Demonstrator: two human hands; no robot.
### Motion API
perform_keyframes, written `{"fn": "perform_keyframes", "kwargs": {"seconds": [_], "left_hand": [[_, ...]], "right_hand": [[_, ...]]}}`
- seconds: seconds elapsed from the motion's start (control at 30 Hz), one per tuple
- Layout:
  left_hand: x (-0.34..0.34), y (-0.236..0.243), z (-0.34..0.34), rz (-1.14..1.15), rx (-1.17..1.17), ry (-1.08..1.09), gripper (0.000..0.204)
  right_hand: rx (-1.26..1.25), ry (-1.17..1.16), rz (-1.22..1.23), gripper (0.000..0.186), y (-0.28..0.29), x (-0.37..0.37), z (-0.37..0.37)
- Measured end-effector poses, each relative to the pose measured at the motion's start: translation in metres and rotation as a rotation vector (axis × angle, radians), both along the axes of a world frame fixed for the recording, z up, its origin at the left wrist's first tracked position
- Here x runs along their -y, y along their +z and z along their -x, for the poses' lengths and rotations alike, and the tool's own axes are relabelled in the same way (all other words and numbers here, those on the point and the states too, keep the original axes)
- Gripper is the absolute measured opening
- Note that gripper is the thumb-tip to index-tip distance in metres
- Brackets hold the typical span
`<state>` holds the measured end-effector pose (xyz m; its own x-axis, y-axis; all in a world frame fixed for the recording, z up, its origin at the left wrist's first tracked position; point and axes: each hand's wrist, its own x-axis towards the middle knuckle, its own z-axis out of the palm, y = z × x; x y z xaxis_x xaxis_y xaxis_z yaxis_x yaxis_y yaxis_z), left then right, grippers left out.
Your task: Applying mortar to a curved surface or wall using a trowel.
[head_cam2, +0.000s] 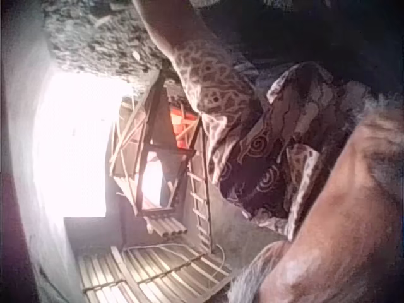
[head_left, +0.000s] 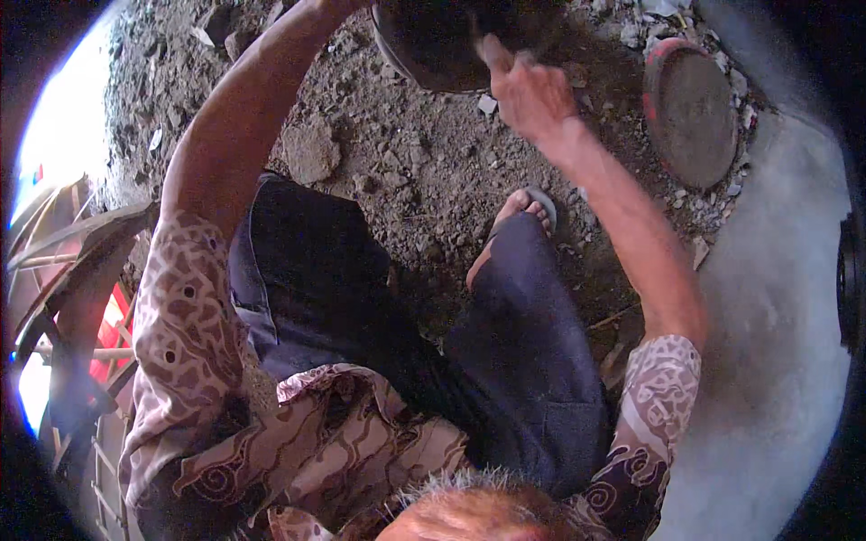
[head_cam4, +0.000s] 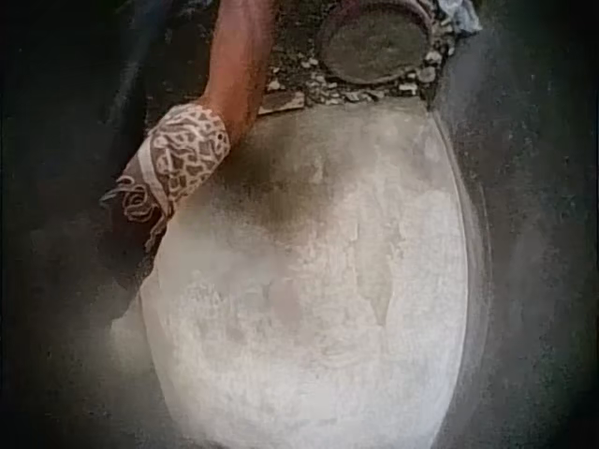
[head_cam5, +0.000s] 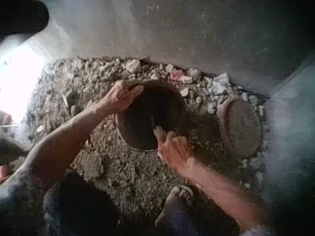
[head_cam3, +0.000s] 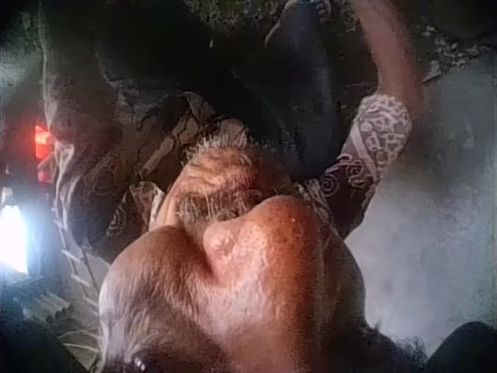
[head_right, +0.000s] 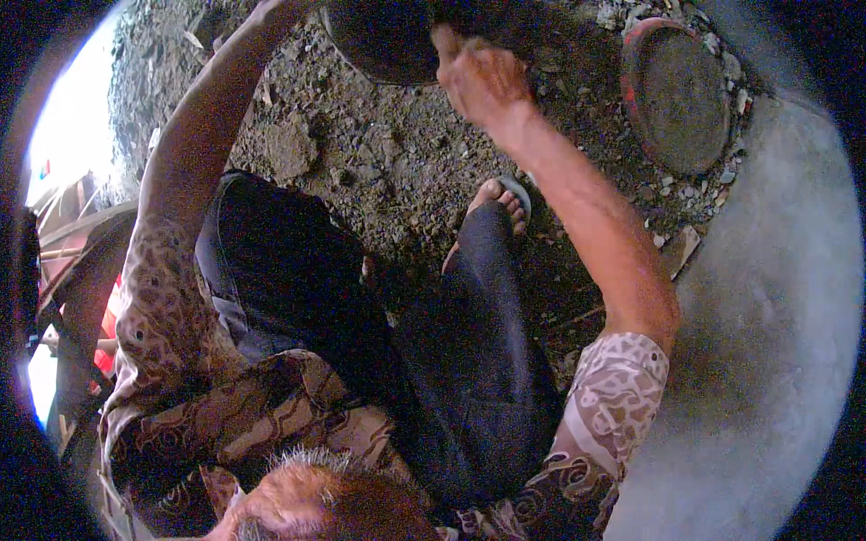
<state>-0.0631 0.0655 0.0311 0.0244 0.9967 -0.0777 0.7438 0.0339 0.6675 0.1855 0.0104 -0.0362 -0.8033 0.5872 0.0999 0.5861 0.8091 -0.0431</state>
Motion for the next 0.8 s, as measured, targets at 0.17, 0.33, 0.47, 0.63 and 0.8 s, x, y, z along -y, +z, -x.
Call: {"fn": "perform_keyframes", "kwargs": {"seconds": [0.17,0.33,0.47,0.63,0.8], "left_hand": [[0.001,0.0,-0.009,-0.032,-0.03,0.025,0.043],[0.004,0.0,-0.021,-0.037,-0.026,0.037,0.038],[0.008,0.006,-0.026,0.011,-0.069,-0.02,0.037],[0.012,-0.005,-0.035,0.024,-0.06,0.075,0.038],[0.013,-0.028,-0.034,-0.205,-0.093,0.079,0.046]], "right_hand": [[0.058,-0.06,-0.012,0.029,-0.004,0.0,-0.025],[0.056,-0.193,-0.099,0.033,-0.013,-0.009,-0.02],[-0.038,-0.245,0.159,0.043,-0.027,0.018,-0.009],[-0.221,-0.249,0.58,0.042,-0.023,0.035,-0.009],[-0.701,-0.368,1.108,0.028,-0.004,0.037,-0.006]]}}
